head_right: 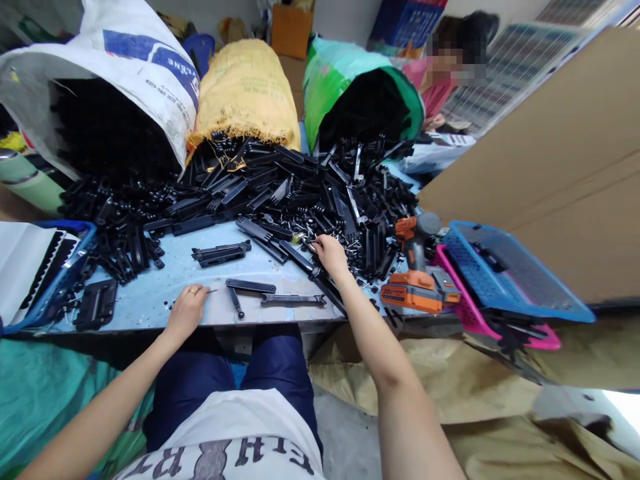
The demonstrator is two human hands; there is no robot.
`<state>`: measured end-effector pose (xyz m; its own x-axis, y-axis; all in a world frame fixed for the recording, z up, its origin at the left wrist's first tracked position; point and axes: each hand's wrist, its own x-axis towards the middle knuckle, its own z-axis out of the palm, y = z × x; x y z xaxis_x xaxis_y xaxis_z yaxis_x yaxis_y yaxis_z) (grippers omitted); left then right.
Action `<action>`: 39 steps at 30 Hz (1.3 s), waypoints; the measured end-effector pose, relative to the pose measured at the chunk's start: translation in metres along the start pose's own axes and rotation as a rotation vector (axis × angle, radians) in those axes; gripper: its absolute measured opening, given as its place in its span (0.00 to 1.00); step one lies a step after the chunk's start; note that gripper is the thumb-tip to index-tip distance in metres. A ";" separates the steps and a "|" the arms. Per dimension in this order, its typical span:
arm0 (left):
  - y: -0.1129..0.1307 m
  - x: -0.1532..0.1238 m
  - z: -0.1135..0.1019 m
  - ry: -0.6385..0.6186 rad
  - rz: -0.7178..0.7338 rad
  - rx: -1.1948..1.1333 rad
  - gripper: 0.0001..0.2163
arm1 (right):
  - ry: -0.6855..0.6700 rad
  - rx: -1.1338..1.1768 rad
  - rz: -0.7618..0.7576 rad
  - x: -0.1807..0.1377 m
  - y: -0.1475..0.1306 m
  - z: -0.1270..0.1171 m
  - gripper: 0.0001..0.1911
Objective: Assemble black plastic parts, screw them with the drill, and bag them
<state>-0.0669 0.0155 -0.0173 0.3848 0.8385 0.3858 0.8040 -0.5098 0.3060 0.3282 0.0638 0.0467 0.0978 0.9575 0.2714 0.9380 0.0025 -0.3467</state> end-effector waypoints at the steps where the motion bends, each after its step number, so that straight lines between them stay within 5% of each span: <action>1: 0.001 0.003 -0.003 0.028 -0.027 -0.069 0.11 | 0.059 0.076 -0.005 -0.006 -0.009 0.000 0.10; 6: 0.016 0.032 -0.023 -0.052 -0.108 -0.310 0.12 | 0.052 0.349 -0.120 -0.043 -0.052 0.011 0.10; 14: 0.031 0.064 -0.039 -0.442 0.015 0.059 0.13 | 0.057 0.355 0.030 -0.052 -0.048 0.011 0.09; 21: 0.059 0.099 -0.061 -0.681 0.199 0.328 0.14 | -0.174 0.500 -0.057 -0.060 -0.076 -0.006 0.10; 27: 0.066 0.117 -0.057 -0.773 0.233 0.305 0.13 | -0.402 0.405 -0.108 -0.060 -0.094 -0.011 0.05; 32: 0.054 0.112 -0.042 -0.594 0.217 0.206 0.08 | -0.421 0.233 -0.112 -0.056 -0.100 -0.017 0.05; 35: 0.040 0.092 -0.022 -0.283 0.106 0.060 0.06 | -0.457 0.201 -0.132 -0.054 -0.104 -0.019 0.05; 39: 0.025 0.057 0.003 0.108 0.275 -0.144 0.09 | -0.489 0.116 -0.163 -0.051 -0.112 -0.021 0.06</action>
<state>-0.0232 0.0511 0.0096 0.5225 0.6439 0.5589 0.6012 -0.7430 0.2941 0.2252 0.0081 0.0904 -0.2390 0.9647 -0.1103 0.8822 0.1683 -0.4398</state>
